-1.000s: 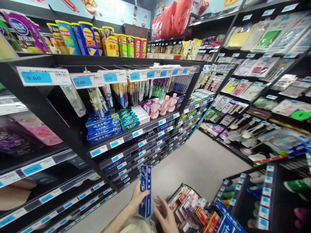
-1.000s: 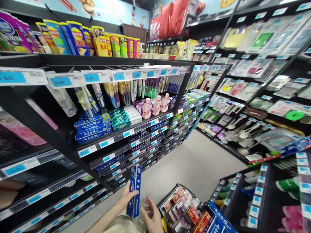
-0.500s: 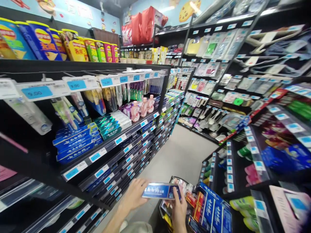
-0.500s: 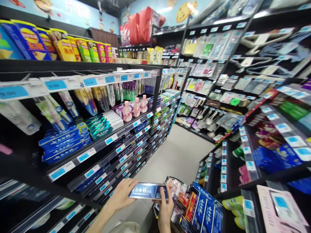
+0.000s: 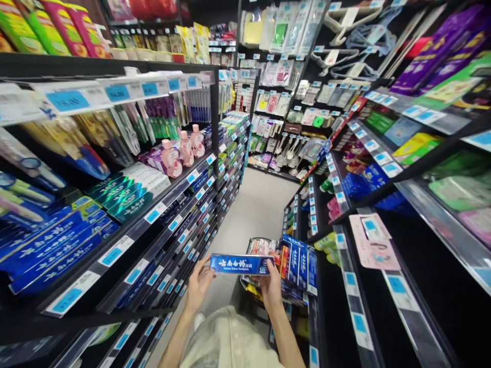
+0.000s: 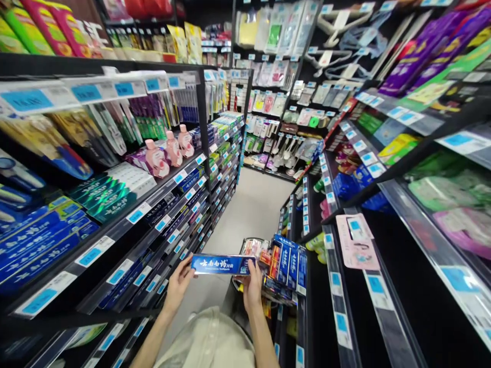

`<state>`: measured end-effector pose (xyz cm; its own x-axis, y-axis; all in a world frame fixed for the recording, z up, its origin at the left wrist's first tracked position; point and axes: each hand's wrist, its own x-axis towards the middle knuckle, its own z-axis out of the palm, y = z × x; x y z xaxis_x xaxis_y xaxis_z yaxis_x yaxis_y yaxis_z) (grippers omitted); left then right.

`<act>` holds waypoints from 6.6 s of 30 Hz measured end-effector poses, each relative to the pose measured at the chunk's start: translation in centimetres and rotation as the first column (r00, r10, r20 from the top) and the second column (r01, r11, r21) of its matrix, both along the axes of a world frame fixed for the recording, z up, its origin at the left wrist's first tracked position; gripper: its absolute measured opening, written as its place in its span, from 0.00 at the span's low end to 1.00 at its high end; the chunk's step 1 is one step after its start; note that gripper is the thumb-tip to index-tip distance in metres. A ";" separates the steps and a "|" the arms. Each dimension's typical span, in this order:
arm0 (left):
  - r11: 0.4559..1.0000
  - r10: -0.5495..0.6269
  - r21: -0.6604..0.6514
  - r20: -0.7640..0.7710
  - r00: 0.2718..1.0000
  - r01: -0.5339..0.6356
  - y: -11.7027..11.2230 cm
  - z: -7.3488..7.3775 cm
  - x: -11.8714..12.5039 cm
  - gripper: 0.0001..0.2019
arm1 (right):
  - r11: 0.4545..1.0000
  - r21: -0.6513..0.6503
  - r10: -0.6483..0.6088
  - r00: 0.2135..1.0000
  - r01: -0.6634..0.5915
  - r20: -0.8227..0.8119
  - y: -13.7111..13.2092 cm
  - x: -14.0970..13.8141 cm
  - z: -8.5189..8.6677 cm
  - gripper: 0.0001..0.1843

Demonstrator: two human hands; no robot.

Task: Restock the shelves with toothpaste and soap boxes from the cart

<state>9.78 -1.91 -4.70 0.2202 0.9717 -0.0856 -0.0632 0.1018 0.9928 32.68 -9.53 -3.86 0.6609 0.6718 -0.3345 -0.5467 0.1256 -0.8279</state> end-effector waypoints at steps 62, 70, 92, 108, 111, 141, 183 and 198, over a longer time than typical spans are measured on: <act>0.939 0.342 -0.289 0.732 0.590 -0.186 2.7 8.4 0.5 0.32 | 0.911 0.298 -0.023 0.688 -0.284 0.726 -1.0 -1.2 2.5 0.25; 0.980 0.189 -0.173 0.679 0.709 -0.095 1.2 8.7 1.2 0.31 | 0.944 0.238 0.005 0.733 -0.227 0.680 -0.5 -1.0 2.1 0.25; 0.892 0.417 -0.213 0.727 0.546 -0.397 -0.8 7.5 -3.9 0.45 | 0.568 0.106 0.715 0.553 -0.816 0.428 2.6 -5.5 3.2 0.36; 0.941 0.339 -0.270 0.722 0.603 -0.206 1.1 9.0 1.2 0.34 | 0.899 -0.041 0.252 0.439 -0.435 0.863 0.3 -5.2 3.4 0.26; 0.940 0.341 -0.268 0.710 0.616 -0.212 0.7 8.8 0.8 0.33 | 0.890 -0.045 0.272 0.450 -0.453 0.850 0.3 -5.5 3.5 0.26; 0.848 -0.301 -0.478 -0.077 0.950 0.230 -5.6 1.7 -4.9 0.35 | 0.535 -0.492 0.763 0.642 -0.686 -0.066 -4.1 1.5 -4.8 0.59; 0.861 -0.149 0.038 -0.935 0.323 0.508 3.0 3.3 -6.0 0.24 | 0.627 -0.296 0.775 0.616 -0.721 0.143 -3.5 -3.0 -6.5 0.31; 0.978 0.203 0.206 -0.971 -0.127 -0.013 14.6 7.8 -18.8 0.26 | 0.553 -0.449 0.826 0.533 -0.701 0.184 -6.7 -1.7 -10.3 0.24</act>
<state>-9.01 12.72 3.08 -0.1252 0.9921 -0.0032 0.9914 0.1250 -0.0390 30.99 -16.23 -14.13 0.0395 0.8804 -0.4725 0.0118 -0.4733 -0.8808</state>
